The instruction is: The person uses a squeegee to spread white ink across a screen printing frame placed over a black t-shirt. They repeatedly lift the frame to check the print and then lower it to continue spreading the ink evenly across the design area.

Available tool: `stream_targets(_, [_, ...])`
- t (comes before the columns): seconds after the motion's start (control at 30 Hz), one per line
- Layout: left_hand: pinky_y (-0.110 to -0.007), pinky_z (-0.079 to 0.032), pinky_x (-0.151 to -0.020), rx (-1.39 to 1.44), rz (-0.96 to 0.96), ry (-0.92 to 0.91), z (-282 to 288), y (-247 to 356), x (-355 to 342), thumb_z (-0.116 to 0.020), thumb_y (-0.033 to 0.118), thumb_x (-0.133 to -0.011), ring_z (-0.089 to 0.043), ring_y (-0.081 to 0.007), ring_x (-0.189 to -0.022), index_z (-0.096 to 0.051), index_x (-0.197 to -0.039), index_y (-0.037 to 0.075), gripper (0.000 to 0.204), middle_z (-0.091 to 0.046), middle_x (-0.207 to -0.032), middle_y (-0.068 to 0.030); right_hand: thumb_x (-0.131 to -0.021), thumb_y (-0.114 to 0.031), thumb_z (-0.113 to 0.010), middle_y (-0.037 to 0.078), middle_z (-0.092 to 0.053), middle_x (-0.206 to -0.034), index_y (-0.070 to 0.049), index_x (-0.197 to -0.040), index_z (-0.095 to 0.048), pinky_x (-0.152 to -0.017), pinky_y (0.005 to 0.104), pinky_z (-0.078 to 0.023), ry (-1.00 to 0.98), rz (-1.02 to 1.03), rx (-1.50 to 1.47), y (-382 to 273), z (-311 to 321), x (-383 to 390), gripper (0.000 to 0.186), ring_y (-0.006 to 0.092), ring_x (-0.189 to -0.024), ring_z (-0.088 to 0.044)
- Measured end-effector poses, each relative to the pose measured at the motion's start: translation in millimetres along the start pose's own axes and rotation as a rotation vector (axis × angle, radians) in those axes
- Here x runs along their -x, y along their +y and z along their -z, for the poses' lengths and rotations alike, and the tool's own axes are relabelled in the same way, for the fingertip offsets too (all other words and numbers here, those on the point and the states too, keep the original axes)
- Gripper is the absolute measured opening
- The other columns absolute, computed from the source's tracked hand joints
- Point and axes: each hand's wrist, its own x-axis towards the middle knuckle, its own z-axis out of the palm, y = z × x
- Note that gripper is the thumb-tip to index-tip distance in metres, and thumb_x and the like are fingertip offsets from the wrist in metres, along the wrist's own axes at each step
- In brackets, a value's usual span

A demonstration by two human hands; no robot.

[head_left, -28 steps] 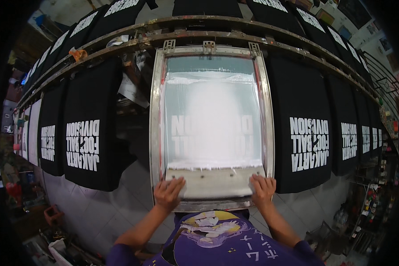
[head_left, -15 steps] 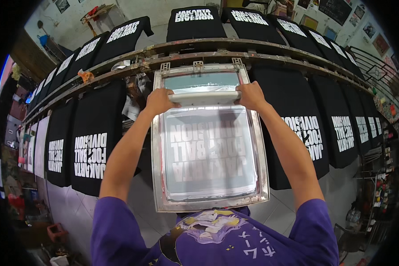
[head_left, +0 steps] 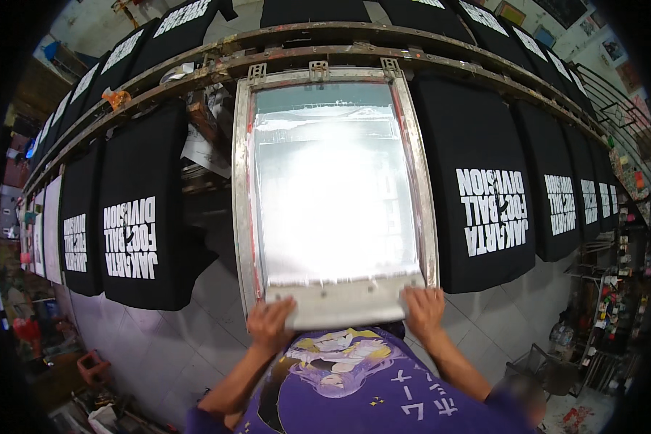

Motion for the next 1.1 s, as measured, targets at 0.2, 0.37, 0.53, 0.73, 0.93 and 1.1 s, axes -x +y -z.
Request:
stream_targets(0.2, [-0.035, -0.051, -0.07, 0.085, 0.1, -0.118, 23, 14, -26, -0.072, 0.007, -0.057, -0.063, -0.0201, -0.081, -0.077, -0.103, 0.015, 0.046, -0.075, -0.105, 0.004, -0.073, -0.006, -0.069, 0.0, -0.07, -0.094, -0.012, -0.095, -0.07, -0.085, 0.0412, -0.043, -0.042, -0.038, -0.025, -3, 14, -11, 0.023, 0.0197, -0.088, -0.063])
stream_targets(0.37, [-0.036, -0.05, -0.071, 0.131, 0.155, -0.215, 48, 21, -33, -0.075, 0.006, -0.06, -0.064, -0.0199, -0.084, -0.076, -0.099, 0.016, 0.04, -0.074, -0.103, 0.0046, -0.069, -0.005, -0.07, 0.001, -0.069, -0.094, -0.012, -0.097, -0.07, -0.087, 0.042, -0.041, -0.209, -0.042, -0.05, -12, 45, -23, 0.029, 0.0204, -0.09, -0.063])
stream_targets(0.53, [-0.035, -0.049, -0.071, 0.043, 0.073, -0.082, 14, 13, -8, -0.073, 0.009, -0.072, -0.066, -0.0187, -0.085, -0.078, -0.103, 0.017, 0.032, -0.076, -0.111, 0.0043, -0.075, -0.009, -0.068, 0.004, -0.073, -0.101, -0.01, -0.098, -0.073, -0.08, 0.0418, -0.044, -0.008, -0.032, -0.054, -4, -2, 9, 0.024, 0.023, -0.086, -0.065])
stream_targets(0.73, [-0.037, -0.049, -0.067, -0.046, -0.056, 0.164, -72, -79, -101, -0.07, 0.006, -0.073, -0.065, -0.0202, -0.082, -0.079, -0.106, 0.016, 0.036, -0.077, -0.106, 0.0019, -0.074, -0.009, -0.067, 0.009, -0.07, -0.095, -0.006, -0.099, -0.072, -0.076, 0.0431, -0.047, 0.167, 0.076, -0.004, 61, -74, -114, 0.026, 0.0284, -0.082, -0.063])
stream_targets(0.93, [-0.043, -0.058, -0.084, -0.074, 0.304, -0.472, -39, -137, -333, -0.091, 0.043, -0.065, -0.072, -0.0333, -0.093, -0.078, -0.106, 0.015, 0.052, -0.076, -0.097, -0.0119, -0.078, -0.021, -0.076, 0.013, -0.073, -0.089, -0.011, -0.092, -0.074, -0.091, 0.0469, -0.046, -0.296, 0.043, 0.155, 123, -53, -322, 0.017, 0.0327, -0.088, -0.07])
stream_targets(1.1, [-0.046, -0.057, -0.084, -0.075, 0.202, -0.307, -31, -161, -376, -0.089, 0.045, -0.066, -0.072, -0.0356, -0.093, -0.079, -0.1, 0.01, 0.049, -0.076, -0.097, -0.0159, -0.072, -0.016, -0.078, 0.015, -0.075, -0.088, -0.012, -0.098, -0.078, -0.087, 0.0424, -0.045, -0.25, -0.009, 0.096, 124, -45, -378, 0.026, 0.0312, -0.088, -0.07])
